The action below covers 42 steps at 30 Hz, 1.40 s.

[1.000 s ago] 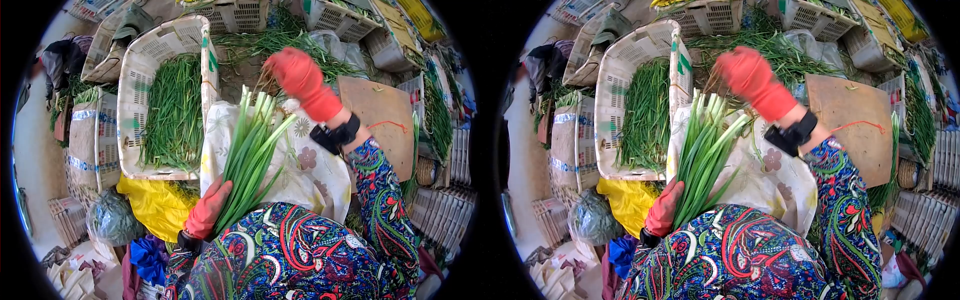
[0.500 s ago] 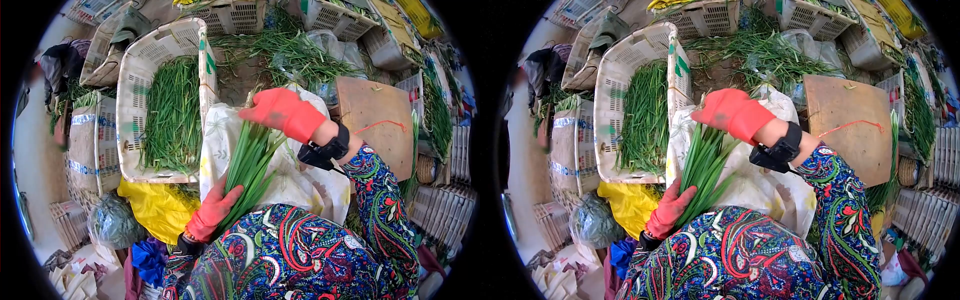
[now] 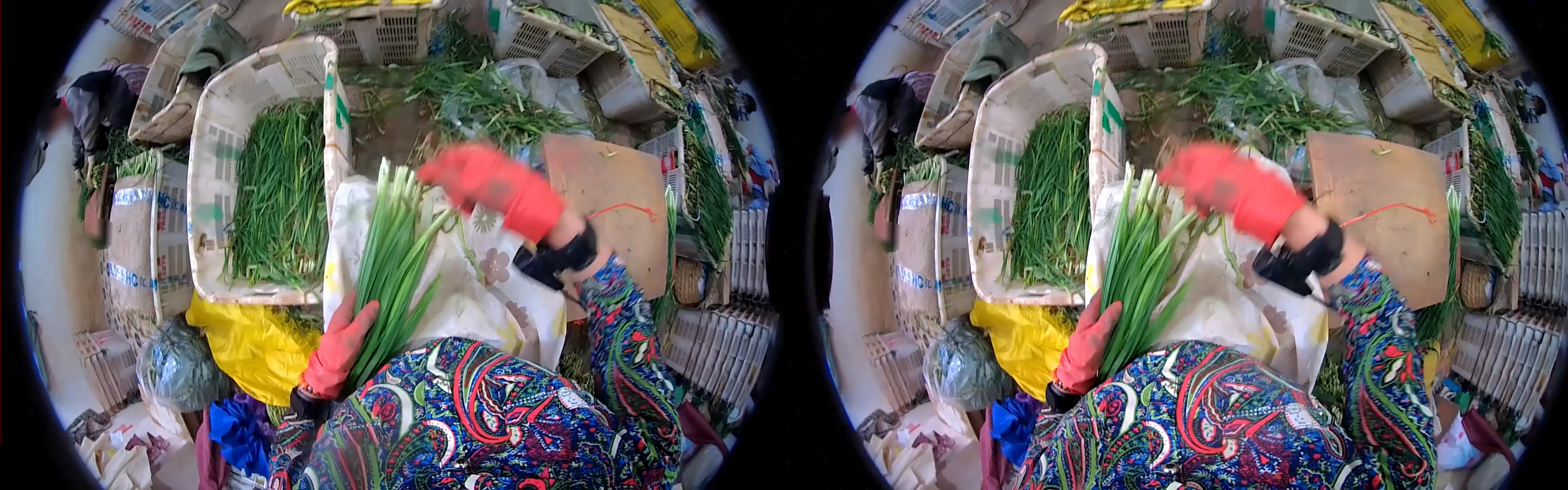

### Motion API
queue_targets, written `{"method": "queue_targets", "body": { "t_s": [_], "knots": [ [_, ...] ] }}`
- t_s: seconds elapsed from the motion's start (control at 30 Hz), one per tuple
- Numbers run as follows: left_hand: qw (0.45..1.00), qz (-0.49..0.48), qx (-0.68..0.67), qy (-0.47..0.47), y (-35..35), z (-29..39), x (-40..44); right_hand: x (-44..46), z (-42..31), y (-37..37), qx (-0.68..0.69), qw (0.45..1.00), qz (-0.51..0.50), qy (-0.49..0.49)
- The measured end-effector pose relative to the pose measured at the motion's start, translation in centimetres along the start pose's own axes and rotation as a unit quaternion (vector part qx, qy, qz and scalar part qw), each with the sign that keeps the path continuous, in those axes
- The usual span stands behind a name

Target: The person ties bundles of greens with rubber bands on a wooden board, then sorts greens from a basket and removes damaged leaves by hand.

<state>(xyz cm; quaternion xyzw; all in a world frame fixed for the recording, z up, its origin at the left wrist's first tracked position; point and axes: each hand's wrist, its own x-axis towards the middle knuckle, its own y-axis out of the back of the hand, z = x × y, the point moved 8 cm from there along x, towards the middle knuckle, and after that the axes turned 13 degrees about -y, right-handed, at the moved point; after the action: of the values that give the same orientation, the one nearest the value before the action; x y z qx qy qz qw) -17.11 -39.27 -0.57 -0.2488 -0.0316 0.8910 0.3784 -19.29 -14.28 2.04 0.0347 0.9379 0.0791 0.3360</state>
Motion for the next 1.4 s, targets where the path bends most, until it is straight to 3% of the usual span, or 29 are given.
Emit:
{"method": "queue_targets", "body": {
  "t_s": [0.03, 0.07, 0.1, 0.17, 0.2, 0.23, 0.27, 0.3, 0.33, 0.4, 0.5, 0.6, 0.63, 0.7, 0.73, 0.77, 0.87, 0.97, 1.0, 1.07, 1.13, 1.2, 1.23, 1.27, 1.33, 1.4],
  "knots": [
    [0.999, 0.000, 0.027, 0.026, 0.3, -0.5, -0.2, -0.2, 0.9, -1.6, -0.048, 0.998, 0.013, -0.023],
    [0.998, -0.001, 0.058, 0.038, 0.6, -0.7, 0.1, -0.9, -0.7, -2.5, -0.165, 0.979, 0.088, 0.079],
    [0.995, -0.013, 0.095, 0.005, 0.9, -1.0, 0.3, -1.5, -0.8, -2.5, -0.179, 0.965, 0.163, 0.098],
    [0.989, -0.025, 0.142, -0.038, 1.0, -1.2, 0.5, 1.3, 1.8, -3.5, -0.173, 0.975, 0.139, 0.024],
    [0.973, -0.033, 0.221, -0.058, 1.5, -1.7, 1.0, 2.5, 2.4, -4.0, -0.194, 0.965, 0.164, 0.068],
    [0.974, -0.018, 0.209, -0.089, 1.6, -1.7, 1.4, 0.7, 0.6, -3.5, -0.225, 0.956, 0.186, 0.036],
    [0.975, -0.002, 0.193, -0.107, 1.5, -1.3, 1.1, 0.3, 0.7, -3.8, -0.179, 0.965, 0.179, 0.075],
    [0.985, -0.031, 0.137, -0.102, 0.6, -0.7, 1.0, 0.7, 1.5, -4.5, -0.113, 0.989, 0.086, -0.027],
    [0.991, -0.061, 0.080, -0.090, -0.2, -0.5, 0.9, 0.4, 1.4, -4.7, -0.062, 0.995, 0.047, -0.067],
    [0.989, -0.058, 0.066, -0.122, -0.2, -0.7, 1.1, 0.4, 1.5, -4.7, -0.022, 0.998, 0.007, -0.057],
    [0.995, -0.061, 0.016, -0.077, 0.6, -2.4, 1.2, -0.4, 1.1, -4.8, -0.001, 0.999, 0.011, -0.035],
    [0.995, -0.043, -0.052, -0.073, 2.3, -5.0, 1.9, -1.6, -0.4, -7.3, 0.136, 0.975, -0.174, -0.012],
    [0.994, -0.040, -0.075, -0.069, 2.7, -5.7, 2.2, -2.0, -1.4, -7.1, 0.154, 0.968, -0.197, 0.030],
    [0.991, -0.032, -0.114, -0.061, 2.6, -5.8, 2.2, -3.1, -4.8, -4.5, 0.014, 0.965, -0.024, 0.260],
    [0.993, -0.028, -0.104, -0.053, 2.4, -5.2, 1.9, -4.3, -6.0, -3.6, -0.058, 0.926, 0.067, 0.367],
    [0.994, -0.027, -0.094, -0.045, 2.1, -4.4, 1.5, -4.2, -6.0, -3.8, -0.203, 0.883, 0.099, 0.411],
    [0.997, -0.036, -0.059, -0.045, 2.0, -3.9, 1.7, -3.2, -2.9, -6.0, -0.338, 0.798, 0.190, 0.462],
    [0.997, -0.037, -0.035, -0.062, 2.1, -4.2, 1.7, -2.6, -2.7, -6.1, -0.327, 0.855, 0.107, 0.388],
    [0.992, -0.050, -0.093, -0.069, 1.6, -3.8, 1.5, -2.3, -2.5, -6.4, -0.305, 0.875, 0.059, 0.372],
    [0.997, -0.051, -0.040, -0.038, -0.3, -0.4, 0.1, -2.0, -2.2, -6.5, -0.281, 0.851, 0.074, 0.438],
    [0.995, -0.023, -0.102, -0.003, -0.2, -1.2, 0.2, -2.3, -2.2, -6.8, -0.310, 0.796, 0.133, 0.502],
    [0.990, 0.003, -0.132, 0.047, -0.8, -0.5, -0.6, -3.7, -2.6, -6.2, -0.241, 0.783, 0.121, 0.561],
    [0.990, 0.000, -0.127, 0.059, -1.2, 0.0, -0.8, -3.5, -3.1, -6.4, -0.265, 0.809, 0.088, 0.518],
    [0.991, -0.006, -0.121, 0.062, -1.5, 0.3, -0.8, -4.1, -3.4, -6.3, -0.269, 0.789, 0.115, 0.540],
    [0.993, -0.025, -0.114, 0.019, -0.9, -0.3, -0.1, -3.9, -4.1, -6.1, -0.228, 0.844, 0.047, 0.483],
    [0.992, -0.024, -0.125, 0.002, -0.7, -0.4, -0.2, -2.5, -3.2, -5.0, -0.072, 0.914, -0.022, 0.398]
  ]
}}
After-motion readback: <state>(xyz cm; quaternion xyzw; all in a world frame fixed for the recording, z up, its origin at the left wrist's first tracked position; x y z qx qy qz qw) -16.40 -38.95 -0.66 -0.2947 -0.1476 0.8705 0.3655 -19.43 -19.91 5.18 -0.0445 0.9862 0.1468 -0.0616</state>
